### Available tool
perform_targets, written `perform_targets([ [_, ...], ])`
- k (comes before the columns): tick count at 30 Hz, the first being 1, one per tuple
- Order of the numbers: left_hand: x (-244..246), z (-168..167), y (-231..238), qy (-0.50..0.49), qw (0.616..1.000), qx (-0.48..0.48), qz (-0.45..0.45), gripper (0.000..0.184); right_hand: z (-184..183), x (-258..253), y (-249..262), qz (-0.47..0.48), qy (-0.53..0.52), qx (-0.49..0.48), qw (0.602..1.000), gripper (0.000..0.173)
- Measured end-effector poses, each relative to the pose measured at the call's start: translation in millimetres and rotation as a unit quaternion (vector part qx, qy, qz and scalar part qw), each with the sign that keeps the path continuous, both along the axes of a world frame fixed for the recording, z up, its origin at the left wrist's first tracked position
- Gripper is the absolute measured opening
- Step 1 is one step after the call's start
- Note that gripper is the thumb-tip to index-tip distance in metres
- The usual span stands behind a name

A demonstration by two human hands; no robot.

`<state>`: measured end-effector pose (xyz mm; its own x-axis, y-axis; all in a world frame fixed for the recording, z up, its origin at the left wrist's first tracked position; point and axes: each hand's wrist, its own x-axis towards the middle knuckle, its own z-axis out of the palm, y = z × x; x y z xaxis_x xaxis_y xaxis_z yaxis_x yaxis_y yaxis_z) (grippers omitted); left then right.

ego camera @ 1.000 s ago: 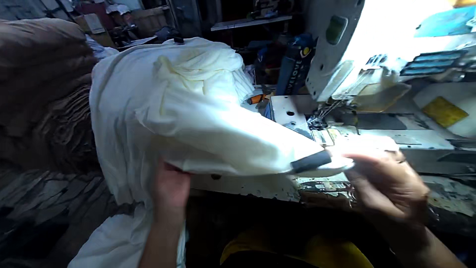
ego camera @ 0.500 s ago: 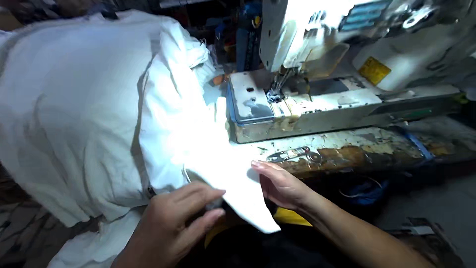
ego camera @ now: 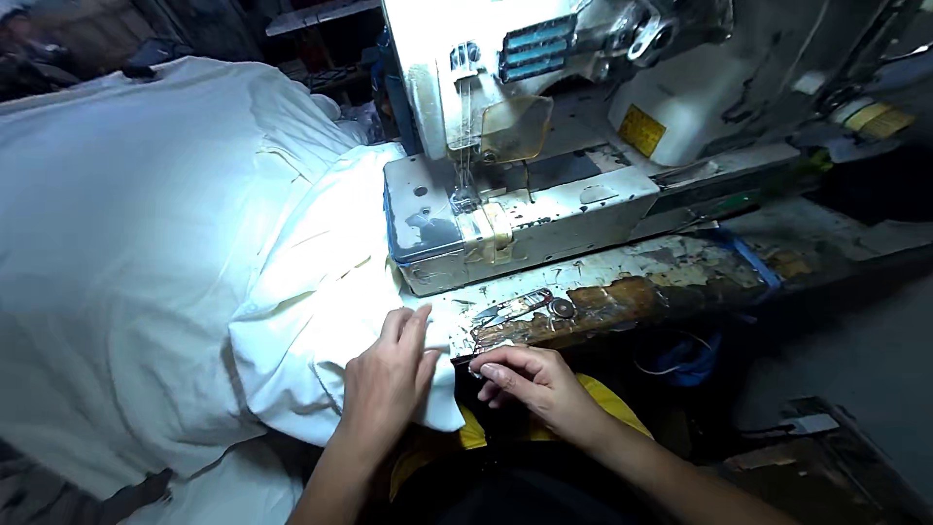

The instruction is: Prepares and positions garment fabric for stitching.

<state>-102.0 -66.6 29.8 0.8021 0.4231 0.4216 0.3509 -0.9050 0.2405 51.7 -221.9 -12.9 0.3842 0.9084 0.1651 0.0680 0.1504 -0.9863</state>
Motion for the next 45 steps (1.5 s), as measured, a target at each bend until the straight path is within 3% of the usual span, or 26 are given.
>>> perform_targets([
  [2, 1, 1, 6, -0.004, 1.0, -0.022, 0.004, 0.017, -5, 3, 4, 0.0, -0.048, 0.077, 0.996, 0.033],
  [4, 8, 18, 2, -0.1, 0.988, -0.095, -0.07, 0.017, -4, 10, 7, 0.013, -0.092, 0.116, 0.989, 0.053],
  [5, 14, 28, -2, -0.145, 0.974, -0.134, -0.116, 0.016, -2, 12, 4, 0.009, -0.107, 0.119, 0.987, 0.05],
  [7, 26, 41, -7, -0.187, 0.958, -0.145, -0.163, 0.013, 1, 14, 0, -0.018, -0.134, 0.14, 0.981, 0.027],
  [10, 28, 38, -16, -0.224, 0.949, -0.146, -0.165, 0.017, 6, 14, -5, -0.022, -0.133, 0.158, 0.978, 0.027],
  [12, 11, 26, -37, -0.222, 0.933, -0.243, -0.142, 0.019, 10, 11, -7, -0.006, -0.124, 0.159, 0.979, 0.026],
  [15, -10, 6, -61, -0.176, 0.87, -0.443, -0.126, 0.018, 15, 2, -3, 0.089, -0.128, 0.187, 0.97, 0.026],
  [18, -18, 2, -61, -0.263, 0.795, -0.531, -0.129, 0.009, 16, -2, 5, 0.146, 0.034, 0.16, 0.976, 0.021],
  [20, -20, 7, -52, -0.342, 0.7, -0.607, -0.156, 0.012, 18, -7, 9, 0.083, 0.119, 0.116, 0.983, 0.021],
  [22, -23, 23, -37, -0.402, 0.603, -0.661, -0.195, 0.013, 17, -12, 13, -0.018, 0.102, 0.046, 0.994, 0.011],
  [23, -26, 32, -28, -0.418, 0.573, -0.667, -0.228, 0.012, 16, -13, 16, -0.043, 0.075, 0.003, 0.996, 0.007],
  [24, -31, 41, -20, -0.419, 0.558, -0.668, -0.259, 0.011, 14, -13, 17, -0.044, 0.073, -0.028, 0.996, 0.016],
  [25, -36, 46, -14, -0.409, 0.558, -0.669, -0.27, 0.009, 12, -13, 18, -0.034, 0.098, -0.035, 0.994, 0.022],
  [26, -44, 46, -10, -0.386, 0.584, -0.665, -0.261, 0.009, 11, -13, 17, -0.014, 0.146, -0.017, 0.989, 0.019],
  [28, -62, 33, 0, -0.317, 0.691, -0.616, -0.208, 0.01, 13, -9, 15, 0.074, 0.308, 0.042, 0.948, 0.013],
  [30, -76, 16, 8, -0.247, 0.778, -0.558, -0.15, 0.029, 19, -4, 15, 0.173, 0.433, 0.06, 0.883, 0.022],
  [32, -82, 5, 11, -0.222, 0.796, -0.547, -0.137, 0.038, 25, -3, 18, 0.214, 0.466, 0.04, 0.858, 0.029],
  [35, -88, 11, 18, -0.33, 0.775, -0.516, -0.157, 0.023, 30, 3, 27, 0.192, 0.395, 0.022, 0.898, 0.019],
  [36, -91, 15, 20, -0.348, 0.784, -0.483, -0.175, 0.02, 32, 7, 26, 0.188, 0.368, 0.032, 0.91, 0.012],
  [37, -96, 19, 20, -0.345, 0.806, -0.442, -0.189, 0.019, 35, 9, 24, 0.193, 0.337, 0.052, 0.92, 0.008],
  [40, -101, 28, 6, -0.28, 0.896, -0.307, -0.159, 0.025, 38, 7, 14, 0.17, 0.179, 0.152, 0.957, 0.028],
  [42, -93, 30, -2, -0.272, 0.936, -0.196, -0.109, 0.021, 39, -4, 7, 0.056, -0.022, 0.187, 0.98, 0.03],
  [45, -73, 22, 2, -0.306, 0.947, -0.08, -0.064, 0.01, 29, -16, 7, -0.157, -0.285, 0.199, 0.924, 0.014],
])
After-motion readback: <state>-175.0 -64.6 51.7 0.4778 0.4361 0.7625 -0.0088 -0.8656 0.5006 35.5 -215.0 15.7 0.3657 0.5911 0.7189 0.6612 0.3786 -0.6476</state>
